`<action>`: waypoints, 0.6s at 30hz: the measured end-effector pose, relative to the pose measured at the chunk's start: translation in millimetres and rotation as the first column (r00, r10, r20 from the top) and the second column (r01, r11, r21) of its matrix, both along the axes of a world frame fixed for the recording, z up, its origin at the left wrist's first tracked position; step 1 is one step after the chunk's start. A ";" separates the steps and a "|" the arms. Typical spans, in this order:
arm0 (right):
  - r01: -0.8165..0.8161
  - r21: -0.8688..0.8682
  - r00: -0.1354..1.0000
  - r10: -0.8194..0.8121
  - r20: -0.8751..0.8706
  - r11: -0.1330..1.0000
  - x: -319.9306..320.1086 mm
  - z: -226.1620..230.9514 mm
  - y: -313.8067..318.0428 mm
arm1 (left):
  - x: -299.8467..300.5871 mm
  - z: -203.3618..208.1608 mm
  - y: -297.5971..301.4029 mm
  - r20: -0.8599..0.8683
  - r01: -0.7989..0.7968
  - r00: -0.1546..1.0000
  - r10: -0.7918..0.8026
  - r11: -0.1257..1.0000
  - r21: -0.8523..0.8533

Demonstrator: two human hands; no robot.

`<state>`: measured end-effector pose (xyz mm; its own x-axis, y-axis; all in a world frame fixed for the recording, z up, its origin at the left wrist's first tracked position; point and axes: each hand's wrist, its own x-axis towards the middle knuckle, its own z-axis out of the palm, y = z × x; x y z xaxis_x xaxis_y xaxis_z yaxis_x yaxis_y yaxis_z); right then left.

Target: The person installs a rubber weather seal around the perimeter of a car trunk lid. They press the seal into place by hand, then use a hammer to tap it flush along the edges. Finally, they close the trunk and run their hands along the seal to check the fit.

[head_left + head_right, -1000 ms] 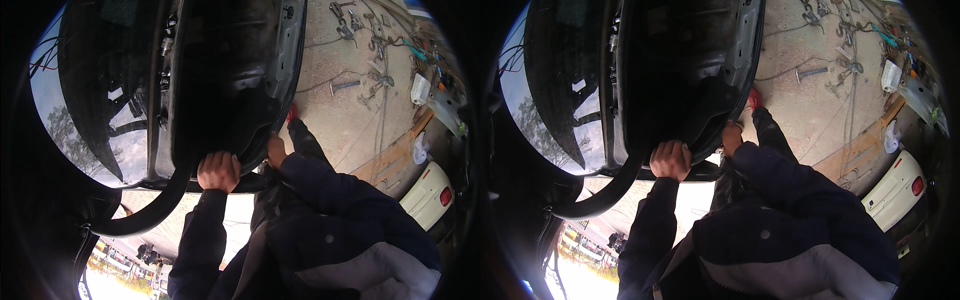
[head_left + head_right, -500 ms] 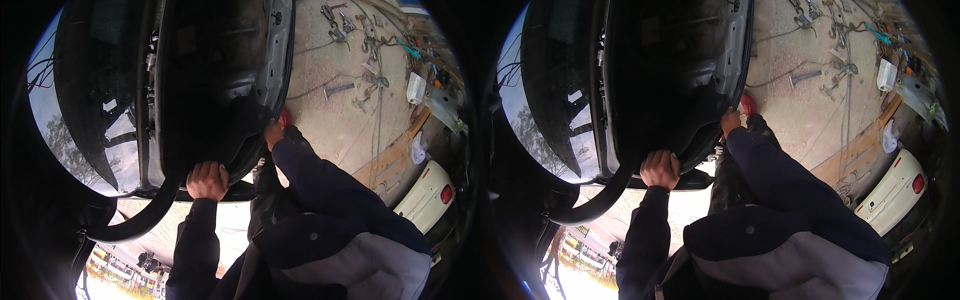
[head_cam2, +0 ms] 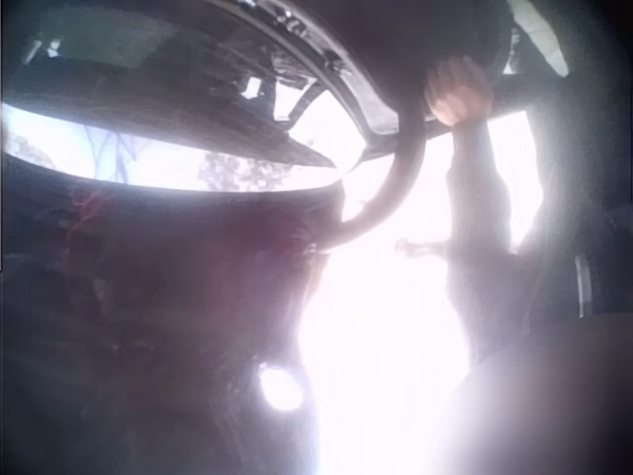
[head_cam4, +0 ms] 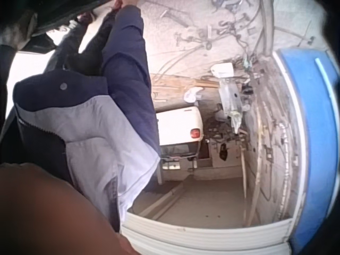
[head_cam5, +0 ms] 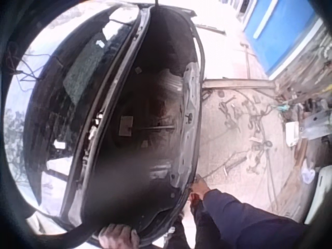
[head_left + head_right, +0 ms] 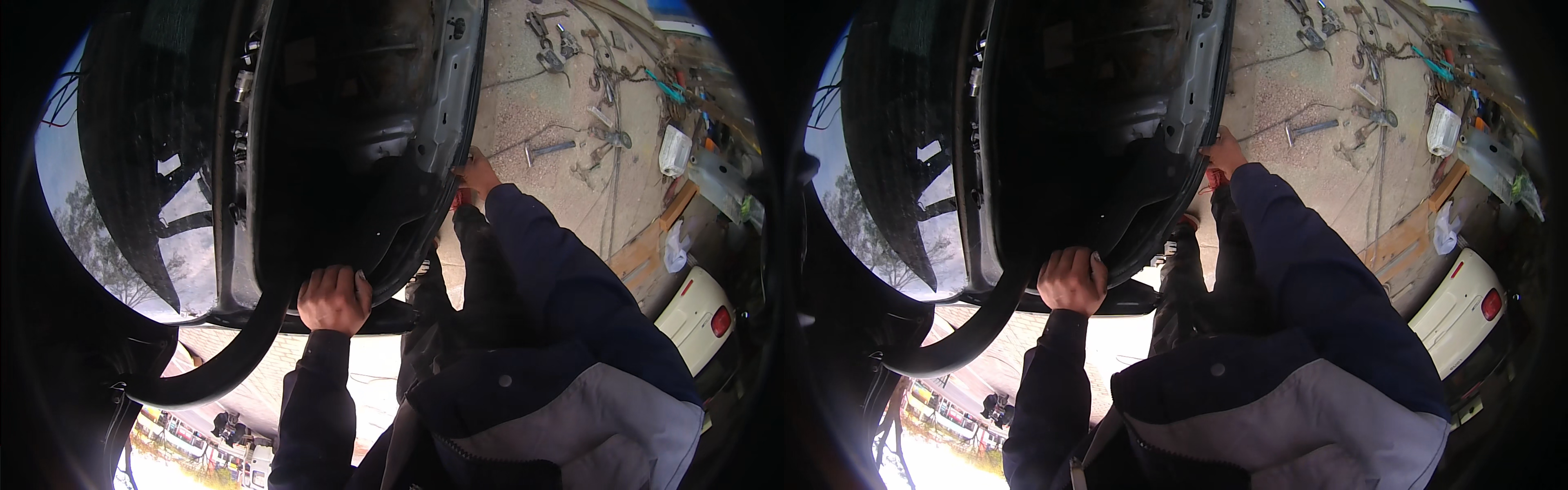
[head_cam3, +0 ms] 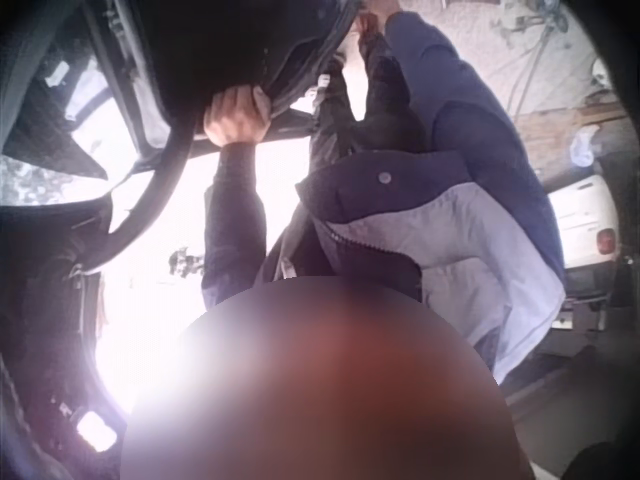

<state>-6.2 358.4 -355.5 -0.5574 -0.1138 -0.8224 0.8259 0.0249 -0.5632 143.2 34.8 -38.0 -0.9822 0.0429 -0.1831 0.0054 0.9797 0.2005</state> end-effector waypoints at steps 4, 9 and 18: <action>-0.160 -0.021 0.978 0.161 0.132 0.987 -23.1 2.3 10.0 | 1.0 0.2 0.3 0.007 -0.005 1.000 0.005 1.000 -0.009; 0.018 -0.095 0.994 -0.008 0.108 0.995 -7.7 21.2 12.0 | 0.6 -1.1 0.9 -0.014 -0.014 1.000 0.014 1.000 0.004; -0.065 0.023 0.997 0.064 0.046 0.998 -7.6 22.3 0.9 | 0.2 -2.9 1.0 -0.045 -0.006 0.999 0.006 1.000 0.009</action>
<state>-13.8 359.3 -333.2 -0.5119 -0.1278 -0.8495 0.8467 0.0918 -0.5240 143.5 35.8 -40.9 -0.9896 0.0383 -0.1388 0.0086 0.9779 0.2089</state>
